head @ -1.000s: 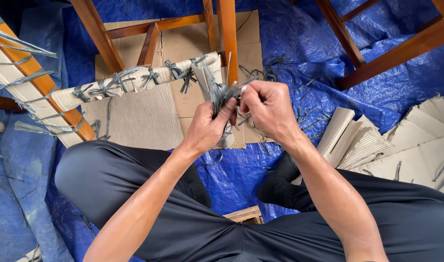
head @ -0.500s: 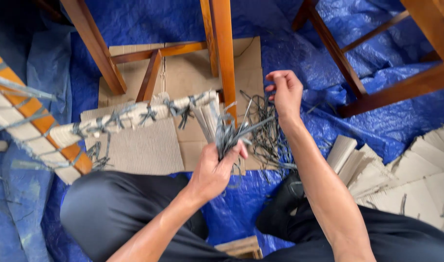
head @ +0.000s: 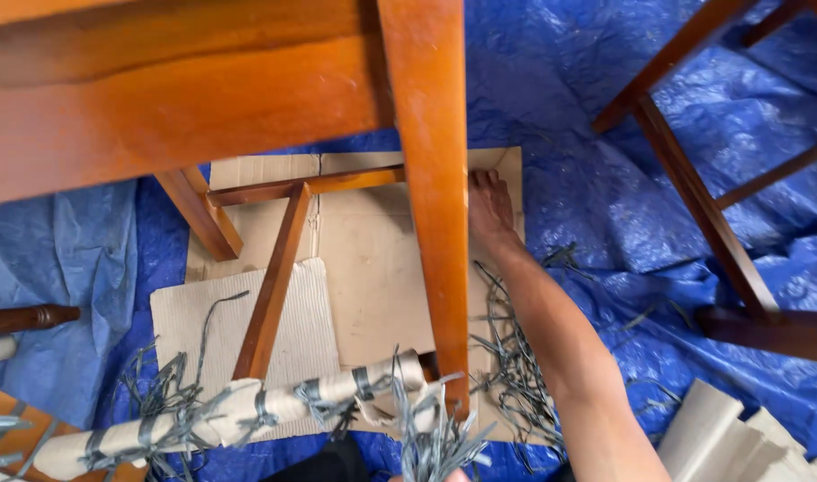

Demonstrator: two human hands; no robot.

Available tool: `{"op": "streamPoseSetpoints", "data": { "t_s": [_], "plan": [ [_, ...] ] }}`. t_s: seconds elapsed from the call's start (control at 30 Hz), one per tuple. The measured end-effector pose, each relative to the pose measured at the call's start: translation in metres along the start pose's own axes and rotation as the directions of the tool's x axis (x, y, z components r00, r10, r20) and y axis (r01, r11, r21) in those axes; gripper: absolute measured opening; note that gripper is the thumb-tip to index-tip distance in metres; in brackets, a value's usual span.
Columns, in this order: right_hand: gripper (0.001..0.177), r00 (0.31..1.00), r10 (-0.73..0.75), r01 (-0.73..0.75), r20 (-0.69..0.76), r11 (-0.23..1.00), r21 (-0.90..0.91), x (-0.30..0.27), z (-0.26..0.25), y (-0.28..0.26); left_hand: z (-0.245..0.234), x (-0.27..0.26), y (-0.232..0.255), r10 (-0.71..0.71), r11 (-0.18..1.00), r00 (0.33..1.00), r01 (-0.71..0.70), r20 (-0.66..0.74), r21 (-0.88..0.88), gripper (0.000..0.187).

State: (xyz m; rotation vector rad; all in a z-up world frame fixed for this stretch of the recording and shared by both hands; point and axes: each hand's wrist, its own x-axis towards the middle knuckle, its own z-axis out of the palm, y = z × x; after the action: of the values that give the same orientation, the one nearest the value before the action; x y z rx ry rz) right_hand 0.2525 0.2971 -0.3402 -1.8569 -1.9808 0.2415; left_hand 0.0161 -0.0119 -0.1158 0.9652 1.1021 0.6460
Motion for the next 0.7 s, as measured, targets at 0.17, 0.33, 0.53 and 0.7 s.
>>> {"op": "streamPoseSetpoints", "data": {
  "t_s": [0.17, 0.33, 0.53, 0.7],
  "plan": [
    [0.034, 0.989, -0.146, 0.146, -0.026, 0.989, -0.015, -0.008, -0.029, -0.011, -0.004, 0.008, 0.008, 0.045, 0.996, 0.992, -0.054, -0.119, -0.073, 0.05],
    [0.01, 0.953, 0.298, -0.237, 0.056, 0.617, 0.75, -0.05, -0.079, -0.02, 0.012, -0.032, 0.024, 0.088, 0.974, 0.968, -0.133, -0.235, -0.183, 0.05],
    [0.015, 0.905, 0.424, -0.238, -0.037, 0.576, 0.782, -0.099, -0.292, -0.129, 0.03, -0.07, 0.104, 0.089, 0.984, 0.969, -0.121, -0.23, -0.132, 0.046],
    [0.014, 0.956, 0.294, -0.172, 0.003, 0.55, 0.818, -0.158, -0.38, -0.216, 0.046, -0.064, 0.161, 0.191, 0.934, 0.953, -0.25, -0.234, -0.255, 0.041]
  ]
}}
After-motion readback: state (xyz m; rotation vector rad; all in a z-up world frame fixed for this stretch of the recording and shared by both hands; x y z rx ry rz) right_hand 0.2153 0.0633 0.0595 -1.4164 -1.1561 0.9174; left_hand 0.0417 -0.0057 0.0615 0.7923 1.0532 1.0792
